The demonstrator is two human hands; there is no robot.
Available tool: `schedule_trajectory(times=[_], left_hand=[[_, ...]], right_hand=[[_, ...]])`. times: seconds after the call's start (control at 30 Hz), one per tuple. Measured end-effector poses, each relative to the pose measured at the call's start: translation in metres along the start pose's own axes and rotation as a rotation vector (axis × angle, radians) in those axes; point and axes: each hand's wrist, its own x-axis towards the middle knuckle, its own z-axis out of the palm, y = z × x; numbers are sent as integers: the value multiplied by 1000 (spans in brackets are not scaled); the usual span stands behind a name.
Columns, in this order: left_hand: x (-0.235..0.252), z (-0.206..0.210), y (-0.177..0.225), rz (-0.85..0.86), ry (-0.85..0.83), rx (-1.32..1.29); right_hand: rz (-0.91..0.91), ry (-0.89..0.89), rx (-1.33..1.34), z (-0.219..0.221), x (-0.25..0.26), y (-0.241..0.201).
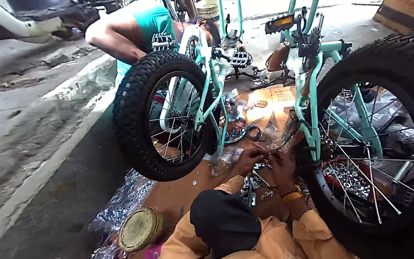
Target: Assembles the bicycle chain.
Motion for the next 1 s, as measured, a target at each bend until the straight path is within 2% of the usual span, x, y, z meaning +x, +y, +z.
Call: schedule_trajectory(times=[0.17, 0.3, 0.5, 0.6, 0.67, 0.77, 0.87, 1.0], left_hand=[[0, 0, 0, 16, -27, -48], [0, 7, -2, 67, -109, 28], [-3, 13, 9, -29, -7, 37], [3, 9, -3, 63, -20, 20], [3, 6, -7, 173, -34, 100], [3, 10, -6, 330, 3, 426], [1, 15, -7, 366, 56, 658], [0, 17, -9, 406, 80, 778]], right_hand=[[71, 1, 55, -1, -1, -6], [129, -48, 21, -11, -8, -28], [169, -79, 93, 1, -11, -24], [222, -64, 153, 4, -8, -24], [212, -73, 164, 3, -7, -17], [166, -69, 106, -1, -5, -7], [154, -47, 102, -1, -4, -1], [162, -61, 93, -5, -3, -7]])
